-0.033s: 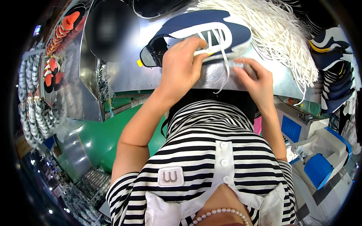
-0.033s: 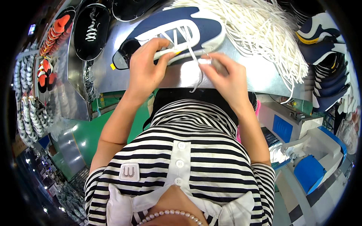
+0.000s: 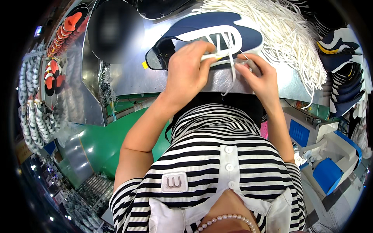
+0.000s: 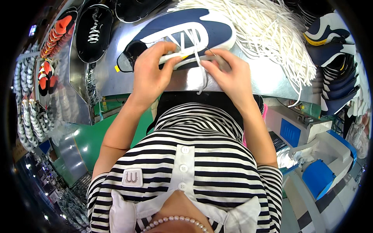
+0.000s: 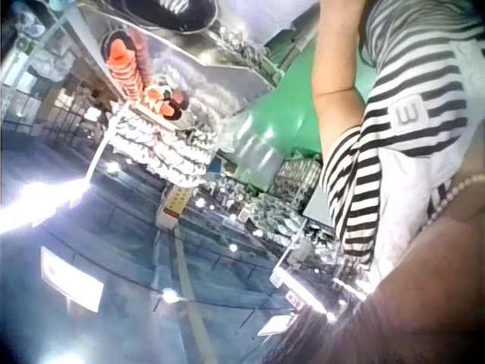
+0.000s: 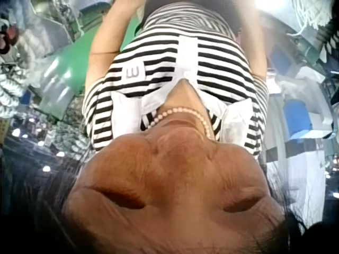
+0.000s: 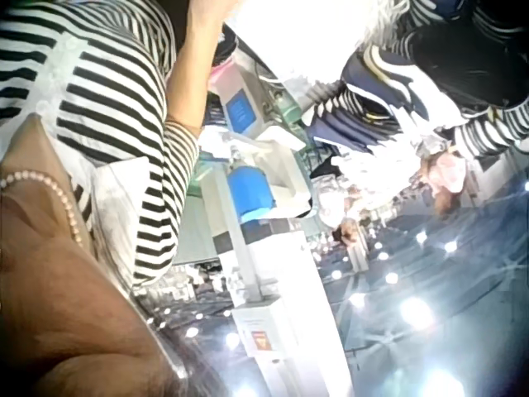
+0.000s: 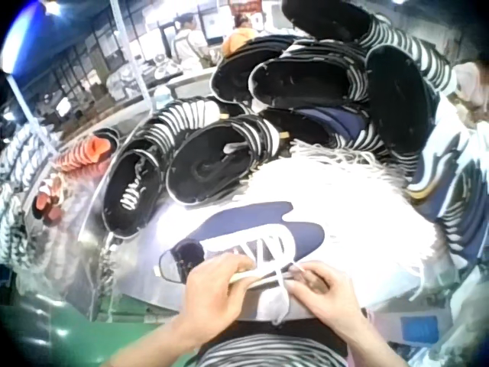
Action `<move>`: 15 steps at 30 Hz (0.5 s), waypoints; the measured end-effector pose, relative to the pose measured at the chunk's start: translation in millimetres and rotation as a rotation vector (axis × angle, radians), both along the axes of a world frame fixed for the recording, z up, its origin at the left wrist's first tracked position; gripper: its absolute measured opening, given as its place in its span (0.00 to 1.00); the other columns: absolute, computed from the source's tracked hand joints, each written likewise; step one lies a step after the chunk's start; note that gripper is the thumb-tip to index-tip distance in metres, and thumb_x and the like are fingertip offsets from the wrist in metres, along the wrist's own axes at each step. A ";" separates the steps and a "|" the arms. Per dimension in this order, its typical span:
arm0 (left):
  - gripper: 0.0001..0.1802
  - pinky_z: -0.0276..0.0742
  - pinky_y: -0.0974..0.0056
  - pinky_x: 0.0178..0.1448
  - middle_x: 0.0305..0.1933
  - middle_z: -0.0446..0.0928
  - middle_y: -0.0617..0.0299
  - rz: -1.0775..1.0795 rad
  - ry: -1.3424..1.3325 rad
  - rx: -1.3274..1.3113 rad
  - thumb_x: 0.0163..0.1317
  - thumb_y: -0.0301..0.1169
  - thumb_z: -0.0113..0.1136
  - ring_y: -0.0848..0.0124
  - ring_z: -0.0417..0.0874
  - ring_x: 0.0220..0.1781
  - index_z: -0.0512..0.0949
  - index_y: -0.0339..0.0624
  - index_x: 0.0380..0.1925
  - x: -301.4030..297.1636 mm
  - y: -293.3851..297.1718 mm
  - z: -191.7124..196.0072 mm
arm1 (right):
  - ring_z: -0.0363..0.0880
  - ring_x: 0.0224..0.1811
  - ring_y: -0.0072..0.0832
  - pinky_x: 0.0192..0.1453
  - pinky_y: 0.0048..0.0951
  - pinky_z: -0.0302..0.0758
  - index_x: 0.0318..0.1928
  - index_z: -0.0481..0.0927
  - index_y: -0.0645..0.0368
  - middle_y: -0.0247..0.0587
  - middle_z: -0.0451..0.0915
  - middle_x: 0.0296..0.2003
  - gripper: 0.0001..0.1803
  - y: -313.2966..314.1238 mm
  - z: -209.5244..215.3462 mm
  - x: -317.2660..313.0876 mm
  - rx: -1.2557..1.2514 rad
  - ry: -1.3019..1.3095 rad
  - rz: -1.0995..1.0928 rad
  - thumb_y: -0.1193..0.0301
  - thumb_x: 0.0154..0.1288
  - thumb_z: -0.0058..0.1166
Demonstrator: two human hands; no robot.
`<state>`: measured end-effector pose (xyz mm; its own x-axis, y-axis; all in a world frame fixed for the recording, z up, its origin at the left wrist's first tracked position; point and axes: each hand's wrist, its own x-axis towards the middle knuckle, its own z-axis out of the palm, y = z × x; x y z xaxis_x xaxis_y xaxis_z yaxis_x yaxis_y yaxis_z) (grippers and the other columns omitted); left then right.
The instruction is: The person laces a blue and white sneaker by hand, threading white shoelaces through the eyelets and arranging them neatly. The person repeats this process on multiple shoes, picking up each shoe, lacing it, and placing it aside.
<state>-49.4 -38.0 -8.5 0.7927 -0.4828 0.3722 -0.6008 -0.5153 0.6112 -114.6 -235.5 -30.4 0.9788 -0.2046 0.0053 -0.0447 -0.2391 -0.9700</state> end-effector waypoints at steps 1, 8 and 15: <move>0.10 0.75 0.59 0.41 0.35 0.81 0.53 -0.023 -0.020 -0.013 0.56 0.23 0.67 0.55 0.82 0.36 0.78 0.36 0.38 -3.2 -2.1 1.6 | 0.74 0.28 0.15 0.35 0.17 0.71 0.41 0.84 0.67 0.30 0.83 0.29 0.12 0.7 -7.8 9.0 0.055 0.042 0.009 0.70 0.62 0.66; 0.10 0.73 0.57 0.37 0.28 0.76 0.55 -0.065 -0.128 -0.112 0.53 0.20 0.65 0.56 0.79 0.31 0.77 0.38 0.36 -8.9 -1.2 16.9 | 0.56 0.20 0.07 0.23 0.12 0.52 0.50 0.82 0.65 0.20 0.67 0.22 0.17 13.0 7.7 8.0 0.845 0.226 0.495 0.63 0.72 0.53; 0.12 0.74 0.60 0.40 0.33 0.79 0.56 -0.002 -0.129 -0.096 0.55 0.23 0.69 0.59 0.80 0.34 0.78 0.37 0.39 -4.7 5.2 22.3 | 0.58 0.15 0.09 0.20 0.14 0.54 0.42 0.73 0.59 0.27 0.72 0.23 0.06 26.0 21.3 -12.1 1.274 0.342 0.567 0.69 0.73 0.52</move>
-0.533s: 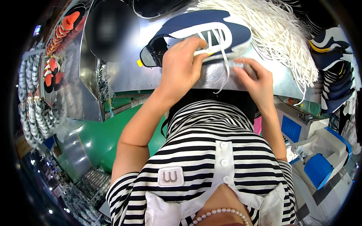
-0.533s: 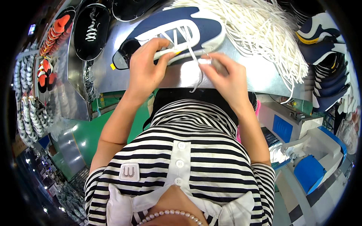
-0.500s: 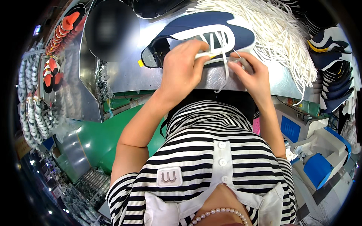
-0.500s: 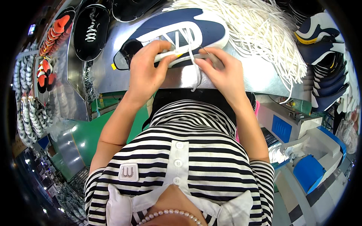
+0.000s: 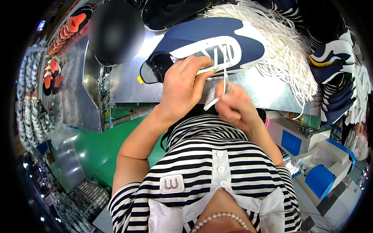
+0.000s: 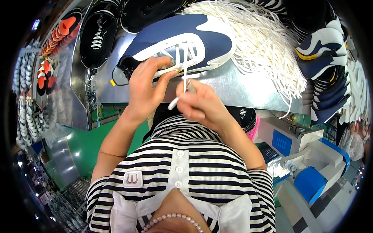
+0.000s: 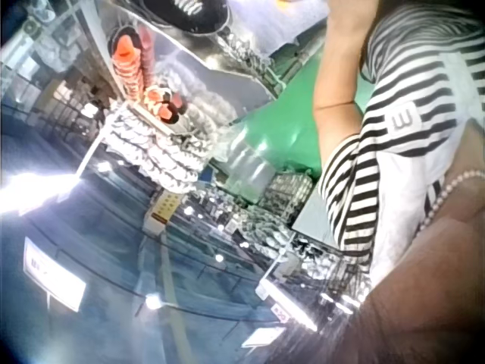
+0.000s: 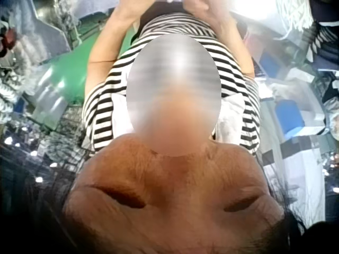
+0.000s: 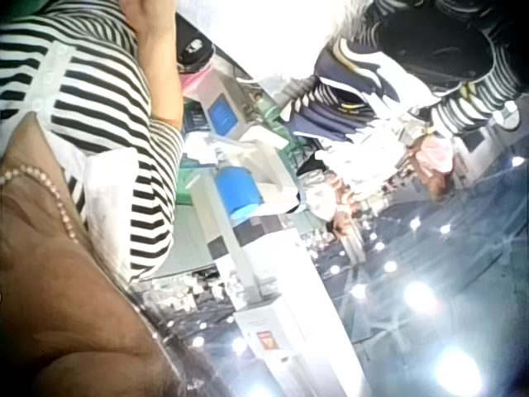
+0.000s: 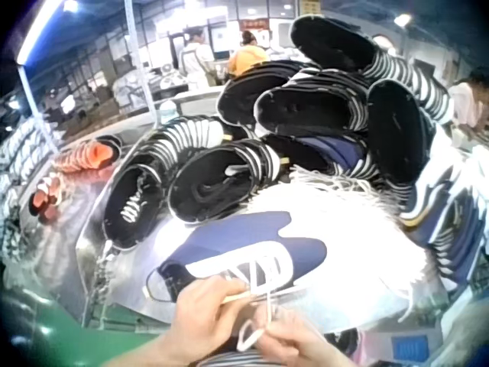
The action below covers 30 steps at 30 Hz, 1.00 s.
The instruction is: The person laces a blue and white sneaker by hand, threading white shoelaces through the eyelets and arranging them neatly. The person repeats this process on multiple shoes, picking up each shoe, lacing it, and placing it aside.
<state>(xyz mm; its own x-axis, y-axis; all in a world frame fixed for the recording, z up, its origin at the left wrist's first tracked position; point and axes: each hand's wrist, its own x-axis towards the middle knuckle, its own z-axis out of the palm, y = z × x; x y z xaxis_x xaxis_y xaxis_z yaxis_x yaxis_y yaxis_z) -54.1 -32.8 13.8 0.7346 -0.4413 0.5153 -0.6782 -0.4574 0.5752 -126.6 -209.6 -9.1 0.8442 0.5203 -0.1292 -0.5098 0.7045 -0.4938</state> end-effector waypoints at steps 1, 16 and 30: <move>0.13 0.74 0.60 0.40 0.34 0.79 0.55 -0.001 0.011 -0.002 0.55 0.23 0.69 0.58 0.80 0.35 0.79 0.36 0.41 1.6 2.2 -2.1 | 0.62 0.17 0.10 0.21 0.14 0.57 0.41 0.74 0.59 0.29 0.75 0.25 0.06 -4.5 8.1 -4.8 -0.270 -0.058 0.052 0.70 0.72 0.54; 0.17 0.78 0.53 0.46 0.42 0.83 0.52 -0.038 0.388 0.624 0.63 0.34 0.62 0.52 0.83 0.43 0.80 0.40 0.50 23.7 -7.3 -14.0 | 0.78 0.31 0.19 0.36 0.21 0.74 0.43 0.82 0.63 0.35 0.84 0.35 0.08 -9.9 -41.0 54.6 -1.186 -0.629 -0.741 0.75 0.65 0.61; 0.21 0.76 0.64 0.43 0.35 0.83 0.55 0.028 0.562 0.385 0.54 0.41 0.72 0.64 0.81 0.33 0.80 0.37 0.40 29.4 -8.0 -35.6 | 0.75 0.25 0.26 0.28 0.25 0.71 0.39 0.82 0.61 0.37 0.79 0.30 0.05 -9.4 -59.4 67.1 -1.317 -0.755 -0.805 0.77 0.62 0.63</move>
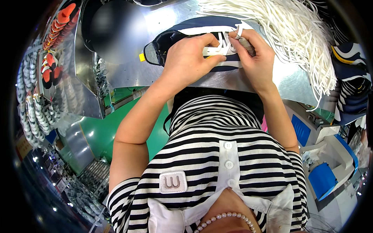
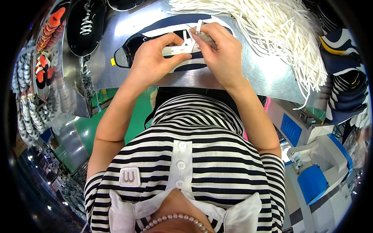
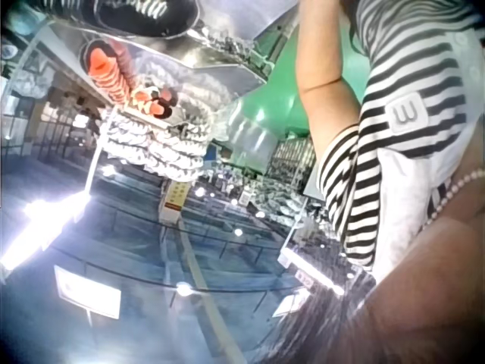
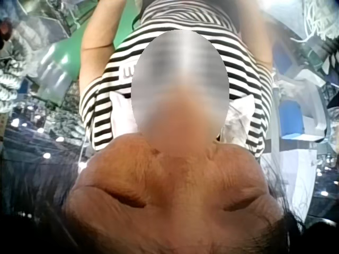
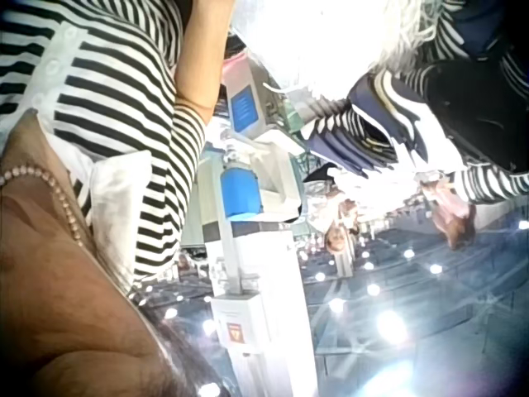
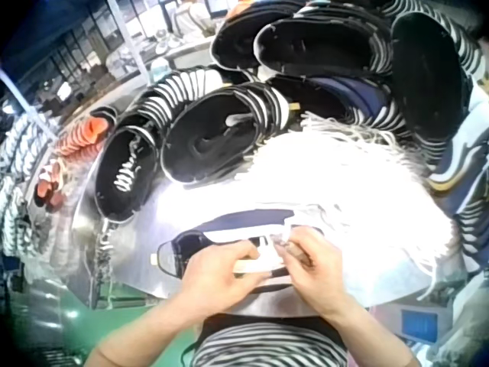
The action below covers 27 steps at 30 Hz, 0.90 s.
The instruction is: The person laces a blue and white sneaker by hand, threading white shoelaces through the eyelets and arranging them neatly. The person repeats this process on multiple shoes, picking up each shoe, lacing it, and placing it aside.
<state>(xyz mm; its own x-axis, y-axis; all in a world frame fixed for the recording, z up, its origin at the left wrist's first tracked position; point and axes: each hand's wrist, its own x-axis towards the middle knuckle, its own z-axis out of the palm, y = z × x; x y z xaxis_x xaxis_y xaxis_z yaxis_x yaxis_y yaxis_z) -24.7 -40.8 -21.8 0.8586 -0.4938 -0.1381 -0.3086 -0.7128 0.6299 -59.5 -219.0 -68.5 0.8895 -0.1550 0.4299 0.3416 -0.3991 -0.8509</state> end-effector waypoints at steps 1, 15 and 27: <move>0.20 0.76 0.64 0.43 0.34 0.83 0.56 -0.026 0.017 -0.055 0.54 0.40 0.72 0.65 0.81 0.33 0.81 0.37 0.39 1.8 1.7 -0.2 | 0.75 0.25 0.25 0.28 0.25 0.70 0.39 0.82 0.61 0.37 0.79 0.30 0.05 -0.9 -0.3 -0.5 -0.007 0.006 -0.002 0.77 0.62 0.63; 0.19 0.74 0.59 0.34 0.22 0.80 0.53 0.007 -0.056 0.003 0.57 0.47 0.66 0.59 0.81 0.24 0.82 0.42 0.35 0.2 -2.6 -1.6 | 0.84 0.39 0.20 0.43 0.22 0.78 0.53 0.75 0.63 0.40 0.85 0.36 0.15 0.7 30.4 -40.0 0.249 0.344 0.023 0.73 0.69 0.59; 0.15 0.74 0.60 0.30 0.24 0.81 0.52 -0.056 -0.249 -0.122 0.55 0.41 0.68 0.56 0.80 0.23 0.83 0.40 0.30 -5.8 -0.3 -7.8 | 0.86 0.30 0.26 0.35 0.25 0.78 0.43 0.74 0.64 0.44 0.86 0.30 0.09 -3.0 29.0 -53.5 0.033 0.613 0.063 0.71 0.70 0.56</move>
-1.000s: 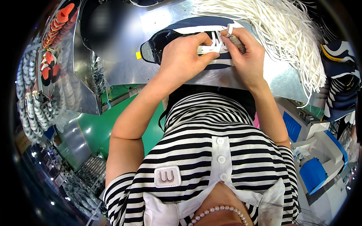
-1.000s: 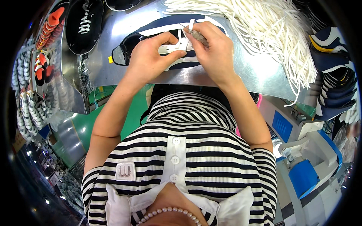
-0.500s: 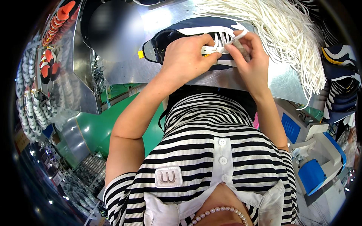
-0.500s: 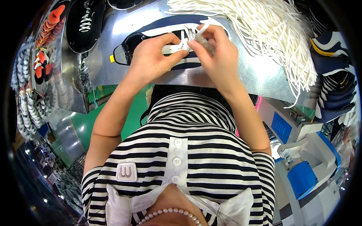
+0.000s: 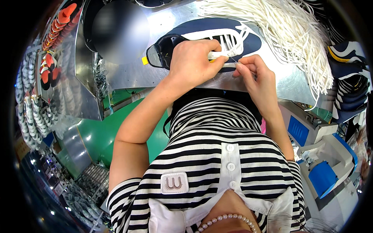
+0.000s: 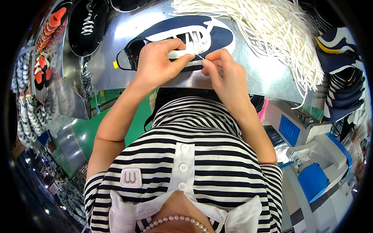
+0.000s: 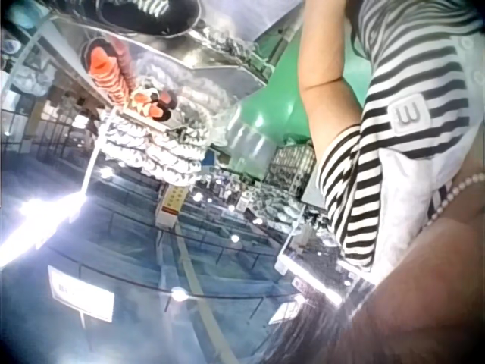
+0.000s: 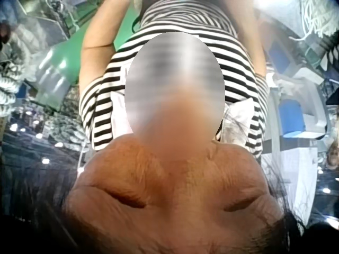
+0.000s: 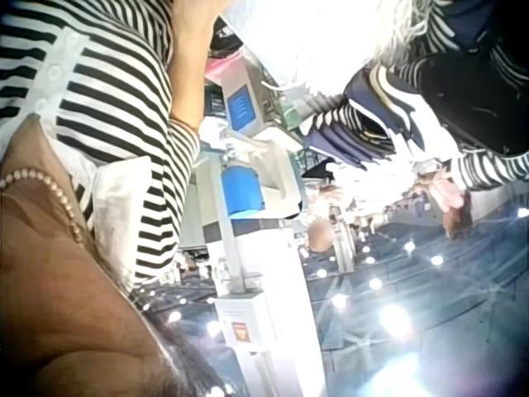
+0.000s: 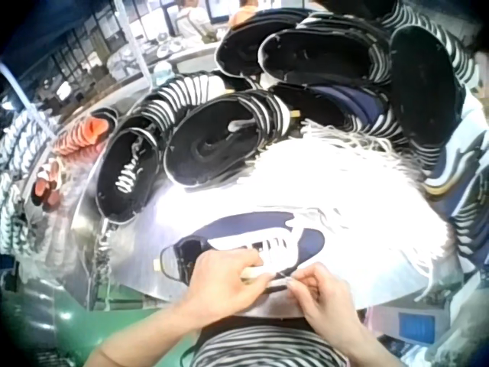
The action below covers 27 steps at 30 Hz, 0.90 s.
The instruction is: The person laces a blue and white sneaker by hand, threading white shoelaces through the eyelets and arranging them neatly. The person repeats this process on multiple shoes, picking up each shoe, lacing it, and placing it aside.
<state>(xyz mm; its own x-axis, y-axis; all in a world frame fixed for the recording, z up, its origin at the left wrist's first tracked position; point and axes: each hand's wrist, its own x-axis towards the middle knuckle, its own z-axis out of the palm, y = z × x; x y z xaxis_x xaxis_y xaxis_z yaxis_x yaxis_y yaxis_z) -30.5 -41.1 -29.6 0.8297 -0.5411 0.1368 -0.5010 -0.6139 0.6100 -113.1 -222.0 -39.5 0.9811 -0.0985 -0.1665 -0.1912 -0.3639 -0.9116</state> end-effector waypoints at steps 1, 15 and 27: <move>0.14 0.74 0.60 0.29 0.25 0.81 0.53 -0.036 -0.041 -0.028 0.55 0.39 0.69 0.57 0.81 0.23 0.83 0.39 0.30 -0.1 1.2 -0.7 | 0.86 0.30 0.26 0.35 0.25 0.78 0.43 0.74 0.64 0.44 0.86 0.30 0.09 0.0 1.1 0.9 -0.020 0.010 0.016 0.71 0.70 0.56; 0.07 0.67 0.63 0.23 0.22 0.77 0.63 -0.181 -0.375 -0.031 0.52 0.30 0.71 0.65 0.76 0.19 0.80 0.44 0.26 -25.2 16.0 -0.8 | 0.80 0.32 0.17 0.31 0.20 0.75 0.49 0.77 0.60 0.33 0.86 0.36 0.13 -37.3 33.7 1.1 -0.119 -0.311 -0.108 0.77 0.64 0.61; 0.08 0.69 0.62 0.29 0.22 0.75 0.63 -0.209 -0.476 -0.036 0.48 0.26 0.72 0.65 0.76 0.24 0.80 0.41 0.27 -26.8 23.2 -6.3 | 0.83 0.29 0.42 0.32 0.38 0.75 0.41 0.79 0.60 0.42 0.83 0.26 0.08 8.5 33.1 38.2 -0.323 -0.234 0.362 0.74 0.60 0.56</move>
<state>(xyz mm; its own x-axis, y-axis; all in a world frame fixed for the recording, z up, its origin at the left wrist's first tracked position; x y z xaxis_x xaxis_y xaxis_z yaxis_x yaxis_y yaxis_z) -57.3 -17.9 -36.0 0.5460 -0.6764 0.4944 -0.8376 -0.4538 0.3041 -74.9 -213.5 -6.3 0.9690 0.2433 0.0432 0.1934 -0.6379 -0.7454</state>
